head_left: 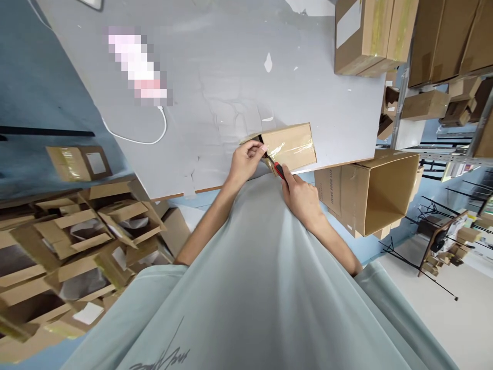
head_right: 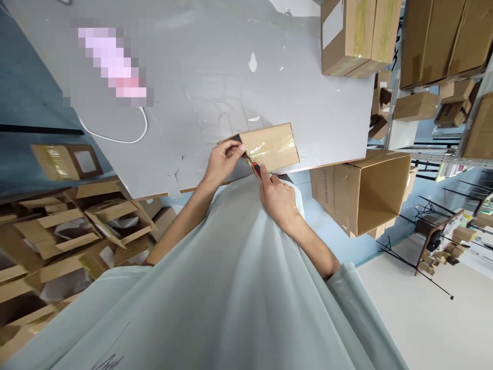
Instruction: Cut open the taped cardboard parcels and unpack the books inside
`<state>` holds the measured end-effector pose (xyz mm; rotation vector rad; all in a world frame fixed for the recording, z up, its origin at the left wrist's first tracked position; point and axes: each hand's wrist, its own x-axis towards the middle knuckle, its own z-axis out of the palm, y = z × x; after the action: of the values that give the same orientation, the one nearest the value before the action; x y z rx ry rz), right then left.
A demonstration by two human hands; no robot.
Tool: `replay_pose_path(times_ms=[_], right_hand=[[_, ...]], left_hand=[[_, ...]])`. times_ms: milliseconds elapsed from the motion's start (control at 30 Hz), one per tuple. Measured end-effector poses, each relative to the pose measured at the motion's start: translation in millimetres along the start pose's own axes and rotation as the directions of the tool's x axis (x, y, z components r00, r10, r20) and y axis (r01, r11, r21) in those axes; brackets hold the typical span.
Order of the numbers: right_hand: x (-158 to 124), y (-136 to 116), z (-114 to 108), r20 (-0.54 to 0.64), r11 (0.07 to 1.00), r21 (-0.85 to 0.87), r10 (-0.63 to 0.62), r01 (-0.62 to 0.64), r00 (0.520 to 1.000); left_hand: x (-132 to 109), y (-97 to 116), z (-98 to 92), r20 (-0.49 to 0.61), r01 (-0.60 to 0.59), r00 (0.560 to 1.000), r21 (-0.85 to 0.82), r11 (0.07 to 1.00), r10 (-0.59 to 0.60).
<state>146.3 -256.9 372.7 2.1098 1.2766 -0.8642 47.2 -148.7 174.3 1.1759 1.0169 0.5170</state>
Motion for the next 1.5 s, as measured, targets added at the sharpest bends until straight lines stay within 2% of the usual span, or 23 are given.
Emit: replay_pose_path(times_ms=[333,500,667,800,900,967,1067,1167,1233,1300,1400,1500], right_hand=[[-6,-29,-14,0.008,0.993,-0.102,0.052,-0.051,0.999],[-3,-31,-16,0.06,0.994,-0.098,0.057,-0.05,0.997],[-18,-23,-15,0.134,0.996,-0.089,0.044,-0.032,0.99],[-31,-1,-18,0.043,0.998,0.046,0.039,-0.041,0.998],[-26,35,-13,-0.129,0.966,0.253,0.093,-0.058,0.987],[-13,65,-4,-0.248,0.927,0.368,0.172,-0.072,0.953],[11,106,12,-0.352,0.882,0.462,0.28,-0.094,0.893],[29,131,23,-0.372,0.869,0.489,0.285,-0.074,0.883],[35,139,25,-0.365,0.87,0.492,0.243,-0.035,0.899],[38,143,25,-0.353,0.869,0.494,0.193,0.008,0.916],[40,148,25,-0.33,0.86,0.507,0.131,0.059,0.935],[42,157,28,-0.315,0.837,0.539,0.089,0.101,0.945]], left_hand=[[-9,13,4.1,-0.042,-0.022,0.999,0.201,0.979,0.031],[-10,11,5.7,-0.041,-0.039,0.998,0.197,0.98,0.048],[-11,12,2.7,-0.054,-0.021,0.998,0.207,0.978,0.032],[-14,12,1.2,-0.082,-0.002,0.997,0.181,0.984,0.017],[-21,9,-0.5,-0.108,0.002,0.994,0.141,0.99,0.013],[-28,10,-2.8,-0.135,-0.016,0.99,0.143,0.99,0.036],[-41,19,-6.8,-0.192,-0.069,0.974,0.254,0.965,0.12],[-52,41,-3.7,-0.235,-0.12,0.943,0.416,0.901,0.234],[-55,58,7.0,-0.228,-0.162,0.929,0.454,0.876,0.29],[-52,73,24.5,-0.203,-0.208,0.929,0.403,0.891,0.309],[-42,88,56.2,-0.17,-0.224,0.947,0.251,0.942,0.271],[-31,96,83.9,-0.135,-0.166,0.972,0.199,0.966,0.195]])
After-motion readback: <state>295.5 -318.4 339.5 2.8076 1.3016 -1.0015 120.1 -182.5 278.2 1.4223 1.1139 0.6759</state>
